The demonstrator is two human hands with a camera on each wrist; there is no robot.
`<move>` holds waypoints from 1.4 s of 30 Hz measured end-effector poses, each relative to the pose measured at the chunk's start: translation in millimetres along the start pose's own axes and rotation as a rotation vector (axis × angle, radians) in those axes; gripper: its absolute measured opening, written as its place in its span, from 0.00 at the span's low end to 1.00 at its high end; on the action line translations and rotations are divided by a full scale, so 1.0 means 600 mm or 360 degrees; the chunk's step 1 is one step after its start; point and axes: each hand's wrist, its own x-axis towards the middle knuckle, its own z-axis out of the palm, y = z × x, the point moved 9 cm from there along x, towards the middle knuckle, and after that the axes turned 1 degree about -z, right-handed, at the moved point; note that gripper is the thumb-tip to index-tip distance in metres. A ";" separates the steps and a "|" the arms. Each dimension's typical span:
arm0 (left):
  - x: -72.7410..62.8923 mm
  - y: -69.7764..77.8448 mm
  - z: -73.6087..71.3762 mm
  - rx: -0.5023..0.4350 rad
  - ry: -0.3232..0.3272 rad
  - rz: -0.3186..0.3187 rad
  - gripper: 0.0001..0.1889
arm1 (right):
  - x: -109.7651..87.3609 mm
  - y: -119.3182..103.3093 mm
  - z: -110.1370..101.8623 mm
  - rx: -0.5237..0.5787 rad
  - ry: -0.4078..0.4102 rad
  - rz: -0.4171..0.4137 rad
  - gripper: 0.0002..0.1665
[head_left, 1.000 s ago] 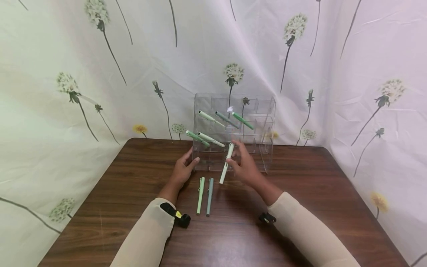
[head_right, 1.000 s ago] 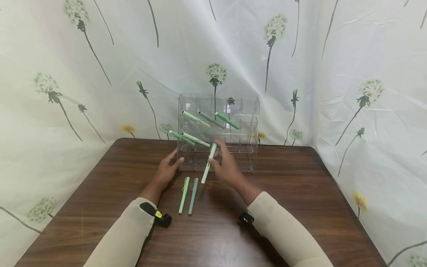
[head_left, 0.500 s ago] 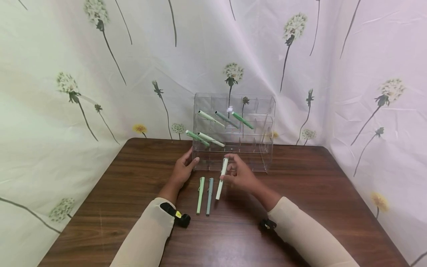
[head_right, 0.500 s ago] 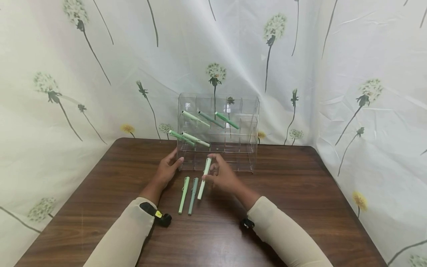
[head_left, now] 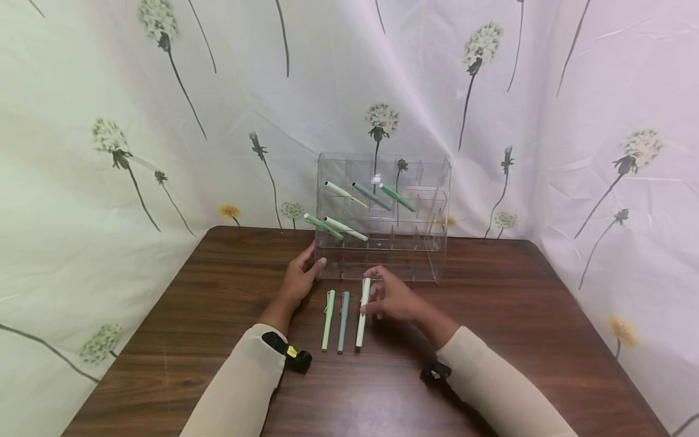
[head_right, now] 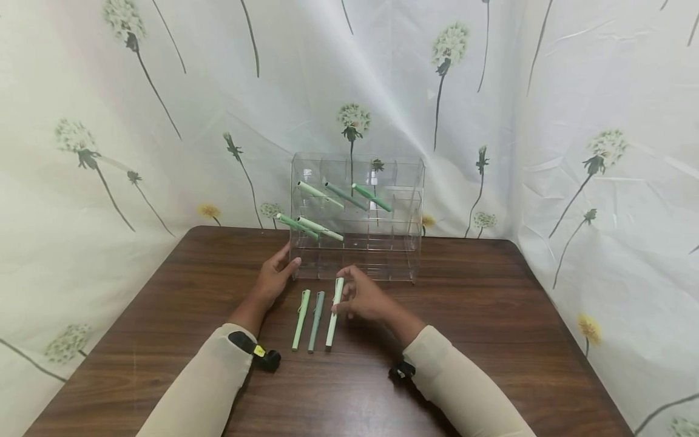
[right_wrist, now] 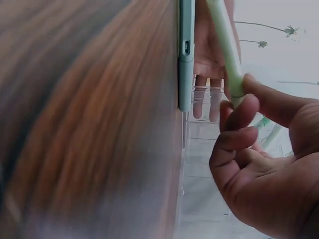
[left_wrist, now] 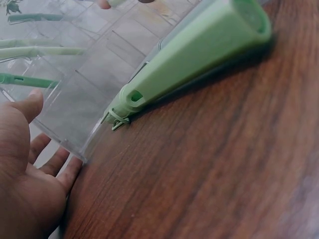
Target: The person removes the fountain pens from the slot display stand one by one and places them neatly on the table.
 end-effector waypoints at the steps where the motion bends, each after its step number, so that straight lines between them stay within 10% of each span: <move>1: 0.000 0.000 0.000 0.0000 0.0001 -0.0001 0.36 | 0.001 0.003 0.002 -0.0009 -0.0008 0.0002 0.45; 42: -0.003 0.007 0.001 0.0021 -0.0012 -0.0049 0.36 | 0.016 0.041 0.030 -0.0079 -0.0023 -0.0036 0.44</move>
